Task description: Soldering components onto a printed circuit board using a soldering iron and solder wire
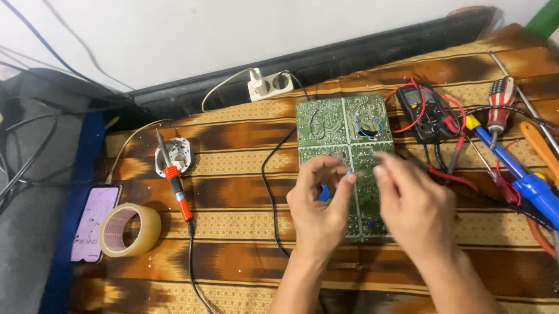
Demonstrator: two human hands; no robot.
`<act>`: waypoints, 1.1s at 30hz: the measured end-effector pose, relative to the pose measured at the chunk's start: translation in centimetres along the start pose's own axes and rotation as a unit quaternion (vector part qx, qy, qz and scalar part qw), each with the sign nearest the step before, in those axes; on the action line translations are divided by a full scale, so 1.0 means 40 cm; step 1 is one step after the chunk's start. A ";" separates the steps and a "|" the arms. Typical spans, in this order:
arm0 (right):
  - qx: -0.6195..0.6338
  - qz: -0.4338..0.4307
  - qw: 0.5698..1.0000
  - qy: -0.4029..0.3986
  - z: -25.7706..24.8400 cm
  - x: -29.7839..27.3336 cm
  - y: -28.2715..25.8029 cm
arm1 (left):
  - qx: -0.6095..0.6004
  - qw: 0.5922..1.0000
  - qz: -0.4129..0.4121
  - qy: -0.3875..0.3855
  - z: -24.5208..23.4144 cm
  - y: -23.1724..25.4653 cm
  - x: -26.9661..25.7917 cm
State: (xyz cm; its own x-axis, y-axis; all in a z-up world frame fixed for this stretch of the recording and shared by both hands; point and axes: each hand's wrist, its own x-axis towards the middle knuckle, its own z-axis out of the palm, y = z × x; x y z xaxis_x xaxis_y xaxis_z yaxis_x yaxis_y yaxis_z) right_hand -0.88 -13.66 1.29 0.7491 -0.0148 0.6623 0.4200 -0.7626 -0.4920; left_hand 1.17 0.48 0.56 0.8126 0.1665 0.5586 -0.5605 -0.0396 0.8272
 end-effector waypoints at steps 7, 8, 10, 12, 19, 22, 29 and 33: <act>-0.193 0.166 0.967 -0.018 -0.023 -0.016 0.175 | -0.014 0.998 -0.060 0.005 -0.017 -0.017 0.012; -0.200 0.196 0.958 -0.066 -0.015 -0.018 0.189 | -0.009 0.997 -0.074 0.009 -0.023 -0.013 0.015; -0.207 0.225 0.946 -0.111 0.000 -0.017 0.202 | -0.006 0.996 -0.085 0.013 -0.025 -0.012 0.017; -0.195 0.193 0.956 -0.102 0.016 -0.014 0.193 | -0.094 0.982 -0.161 0.013 -0.025 -0.014 0.010; 0.119 -0.032 0.992 0.039 0.021 0.007 -0.019 | -0.150 0.965 -0.213 -0.005 -0.025 -0.014 0.008; 0.120 -0.052 0.990 0.045 0.032 -0.010 -0.038 | -0.143 0.970 -0.199 -0.006 -0.023 -0.016 0.007; 0.137 -0.077 0.986 0.061 0.034 0.000 -0.019 | -0.125 0.973 -0.191 -0.027 -0.017 0.002 0.010; 0.126 -0.092 0.984 0.083 0.047 0.000 0.004 | -0.133 0.966 -0.220 -0.036 -0.012 -0.004 0.003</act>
State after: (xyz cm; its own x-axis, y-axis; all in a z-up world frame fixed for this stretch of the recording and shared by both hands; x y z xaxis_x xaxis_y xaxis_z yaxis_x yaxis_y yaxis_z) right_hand 0.16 -12.55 0.16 0.5627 -0.0133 0.8266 0.6702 -0.5781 -0.4655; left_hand 1.26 0.99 0.45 0.9849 0.0394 0.1685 -0.1728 0.2760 0.9455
